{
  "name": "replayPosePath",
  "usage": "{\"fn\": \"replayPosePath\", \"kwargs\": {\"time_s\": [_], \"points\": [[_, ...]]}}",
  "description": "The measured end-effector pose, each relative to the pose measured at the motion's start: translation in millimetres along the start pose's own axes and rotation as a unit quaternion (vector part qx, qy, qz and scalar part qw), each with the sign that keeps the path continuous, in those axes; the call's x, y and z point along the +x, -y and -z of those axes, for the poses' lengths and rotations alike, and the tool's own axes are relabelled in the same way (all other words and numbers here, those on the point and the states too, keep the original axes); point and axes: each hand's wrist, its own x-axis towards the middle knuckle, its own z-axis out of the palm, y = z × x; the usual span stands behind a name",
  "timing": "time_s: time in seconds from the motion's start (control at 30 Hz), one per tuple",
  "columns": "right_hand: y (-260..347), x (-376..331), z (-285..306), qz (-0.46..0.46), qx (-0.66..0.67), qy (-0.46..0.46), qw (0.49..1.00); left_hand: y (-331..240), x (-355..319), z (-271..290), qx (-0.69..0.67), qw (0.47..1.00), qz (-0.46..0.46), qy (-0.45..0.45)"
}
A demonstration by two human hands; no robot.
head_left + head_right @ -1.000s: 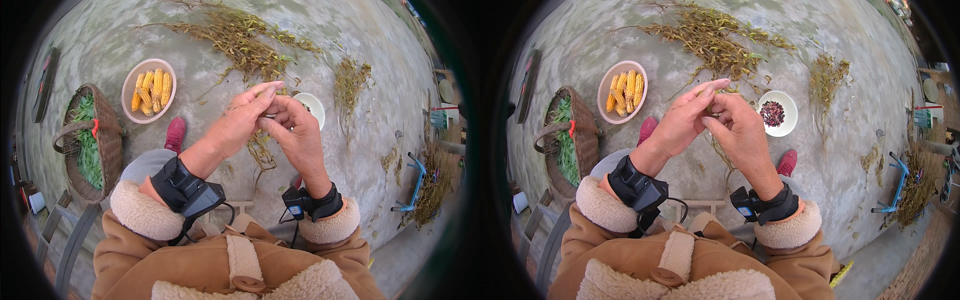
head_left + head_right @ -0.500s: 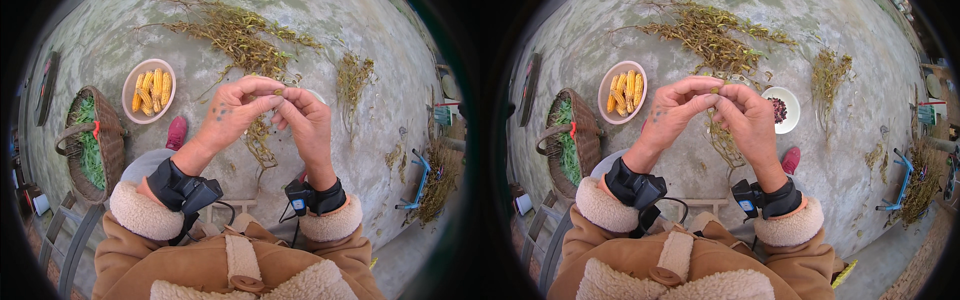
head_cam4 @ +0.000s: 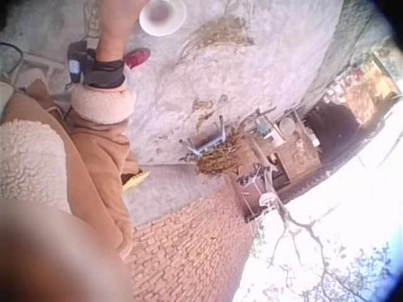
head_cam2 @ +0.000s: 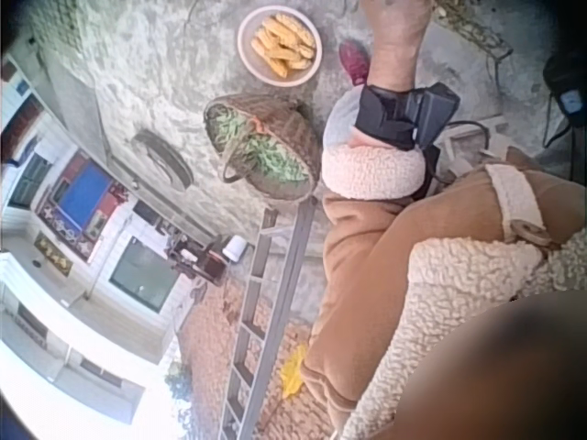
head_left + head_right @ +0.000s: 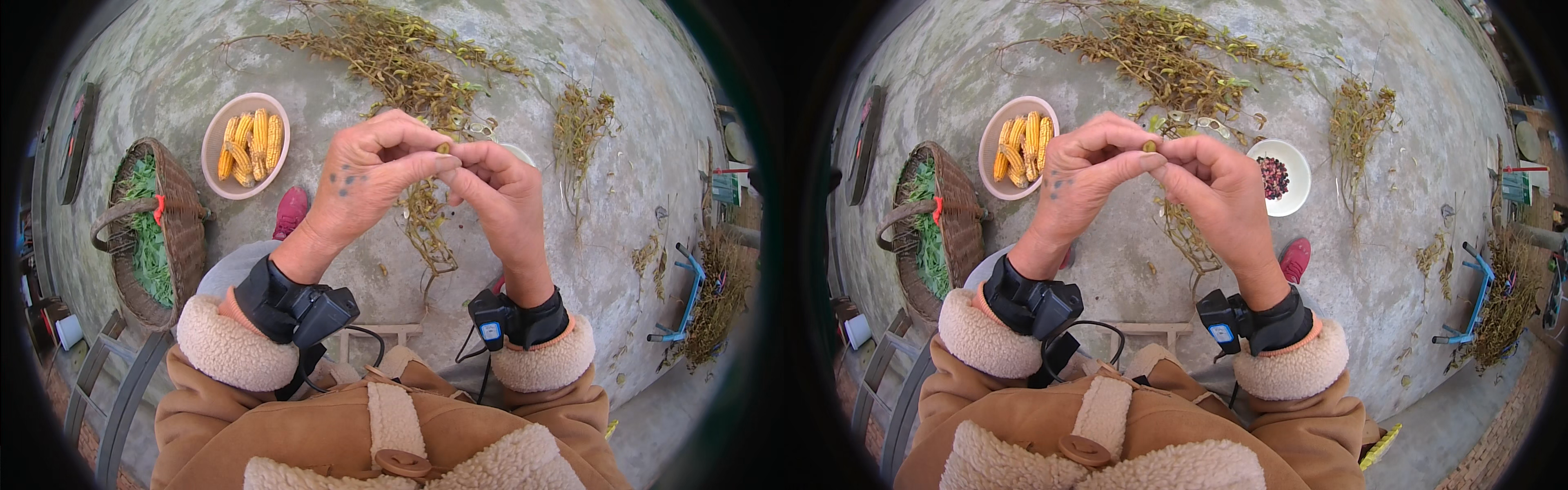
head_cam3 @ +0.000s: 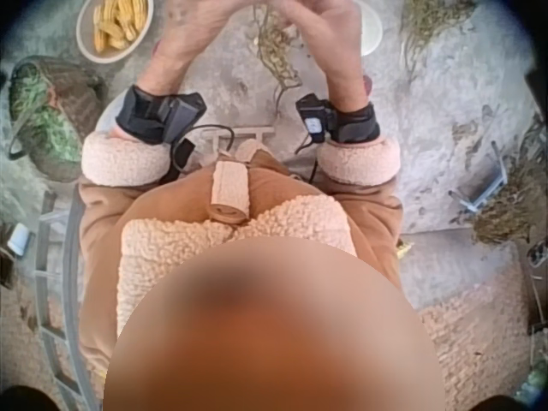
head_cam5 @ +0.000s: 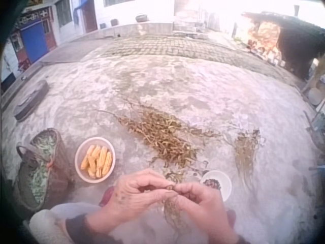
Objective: The person sits on a low stool and repeatedly picks dried bean pods from a vine, opens them by hand, and drops the beans into a white bowl. The empty pods are discarded onto the floor. A basket of green vegetables and a bowl of corn cobs are nearby.
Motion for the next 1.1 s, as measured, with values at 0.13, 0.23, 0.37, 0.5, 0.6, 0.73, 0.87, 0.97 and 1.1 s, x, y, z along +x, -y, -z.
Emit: {"fn": "replayPosePath", "kwargs": {"time_s": [0.13,0.23,0.37,0.5,0.6,0.73,0.87,0.97,1.1], "points": [[0.6,-3.5,-2.4,0.027,-0.053,-0.015,0.998,0.1,-1.4,-1.2,-0.008,1.000,0.007,-0.003],[0.1,-3.5,-2.9,0.020,-0.031,-0.017,0.999,1.3,-1.7,-1.5,-0.025,0.999,0.023,-0.003],[-0.7,0.6,-1.1,-0.003,0.005,-0.016,1.000,3.3,1.8,0.1,-0.057,0.996,0.061,0.011],[-0.6,2.5,0.1,-0.022,0.056,-0.050,0.997,4.3,3.0,-1.8,-0.090,0.994,0.056,0.009],[1.1,2.1,1.4,-0.016,0.059,-0.052,0.997,3.8,2.9,-1.6,-0.065,0.997,0.041,0.022],[3.9,0.3,2.8,-0.013,0.021,-0.048,0.999,3.5,2.3,-1.2,-0.017,0.999,0.024,0.023],[4.1,-0.6,2.5,-0.016,0.015,-0.045,0.999,4.2,0.5,-2.6,0.034,0.999,-0.014,0.012],[4.5,-0.1,4.4,-0.031,-0.008,-0.034,0.999,5.5,-1.8,-5.1,0.047,0.998,-0.028,-0.001],[4.9,-0.5,5.0,-0.029,-0.026,-0.027,0.999,7.6,-2.7,-6.8,0.072,0.996,-0.050,-0.009]]}}
